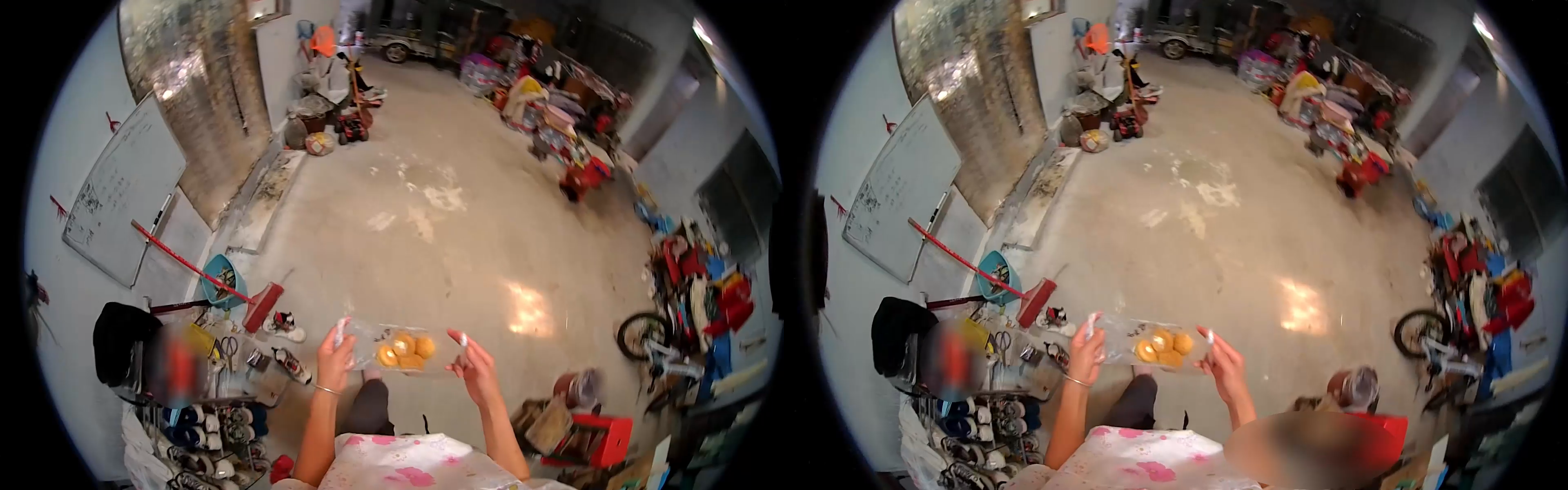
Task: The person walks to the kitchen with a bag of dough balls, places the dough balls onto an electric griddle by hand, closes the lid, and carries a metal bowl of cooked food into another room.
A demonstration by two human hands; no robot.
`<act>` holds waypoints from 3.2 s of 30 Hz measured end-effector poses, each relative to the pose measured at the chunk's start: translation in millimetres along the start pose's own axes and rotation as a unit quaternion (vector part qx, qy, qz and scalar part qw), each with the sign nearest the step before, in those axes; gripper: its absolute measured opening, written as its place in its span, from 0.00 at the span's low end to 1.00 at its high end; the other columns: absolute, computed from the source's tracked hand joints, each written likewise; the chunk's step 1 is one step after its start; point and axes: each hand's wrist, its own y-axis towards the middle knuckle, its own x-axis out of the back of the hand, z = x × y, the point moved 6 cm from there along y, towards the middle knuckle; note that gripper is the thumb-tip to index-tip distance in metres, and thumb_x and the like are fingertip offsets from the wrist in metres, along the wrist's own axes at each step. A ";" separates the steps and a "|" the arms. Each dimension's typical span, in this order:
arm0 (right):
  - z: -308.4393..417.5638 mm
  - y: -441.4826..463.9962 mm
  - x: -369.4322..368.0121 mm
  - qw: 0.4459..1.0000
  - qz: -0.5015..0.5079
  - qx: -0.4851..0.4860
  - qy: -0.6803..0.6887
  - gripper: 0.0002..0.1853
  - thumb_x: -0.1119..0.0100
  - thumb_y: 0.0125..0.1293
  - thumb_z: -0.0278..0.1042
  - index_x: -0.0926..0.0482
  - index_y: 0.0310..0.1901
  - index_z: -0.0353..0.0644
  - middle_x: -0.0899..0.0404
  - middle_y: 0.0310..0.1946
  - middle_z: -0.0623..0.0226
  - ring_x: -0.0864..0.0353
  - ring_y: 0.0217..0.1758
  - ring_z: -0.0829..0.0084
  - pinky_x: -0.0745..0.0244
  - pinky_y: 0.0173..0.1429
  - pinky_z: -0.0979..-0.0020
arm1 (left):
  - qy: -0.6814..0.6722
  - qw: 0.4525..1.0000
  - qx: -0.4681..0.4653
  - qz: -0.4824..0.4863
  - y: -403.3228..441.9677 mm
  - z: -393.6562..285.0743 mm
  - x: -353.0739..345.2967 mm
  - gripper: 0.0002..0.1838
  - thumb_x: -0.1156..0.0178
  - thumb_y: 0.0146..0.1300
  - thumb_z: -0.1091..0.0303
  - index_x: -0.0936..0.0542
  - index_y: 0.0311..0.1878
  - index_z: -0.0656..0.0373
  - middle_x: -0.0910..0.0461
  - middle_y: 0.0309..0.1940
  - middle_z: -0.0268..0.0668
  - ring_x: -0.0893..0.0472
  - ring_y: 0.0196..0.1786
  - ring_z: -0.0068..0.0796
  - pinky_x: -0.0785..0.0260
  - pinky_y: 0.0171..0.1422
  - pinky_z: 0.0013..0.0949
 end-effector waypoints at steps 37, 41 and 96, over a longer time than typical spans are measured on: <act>55.2 912.6 -476.1 0.924 0.348 -0.102 -0.124 0.23 0.51 0.64 0.29 0.40 0.60 0.33 0.23 0.43 0.60 0.32 0.23 0.84 0.32 0.30 0.81 | 0.160 0.883 -0.262 -0.355 730.9 -532.6 323.5 0.11 0.42 0.56 0.68 0.26 0.42 0.61 0.25 0.27 0.29 0.30 0.27 0.15 0.37 0.28 0.20; 60.2 980.8 -578.4 0.907 0.389 -0.091 -0.133 0.23 0.51 0.65 0.31 0.40 0.59 0.32 0.23 0.43 0.60 0.32 0.23 0.84 0.32 0.29 0.81 | 0.220 0.865 -0.383 -0.239 860.5 -691.8 273.9 0.13 0.45 0.57 0.72 0.30 0.46 0.62 0.24 0.29 0.31 0.27 0.31 0.18 0.33 0.37 0.23; -165.0 1671.2 -1251.5 0.892 0.226 -0.384 -0.074 0.24 0.55 0.64 0.53 0.36 0.55 0.47 0.28 0.50 0.54 0.30 0.18 0.77 0.26 0.39 0.67 | 0.371 -0.036 -0.565 -0.736 766.2 -1240.9 614.5 0.23 0.46 0.62 0.60 0.41 0.58 0.49 0.32 0.51 0.39 0.35 0.58 0.44 0.39 0.59 0.45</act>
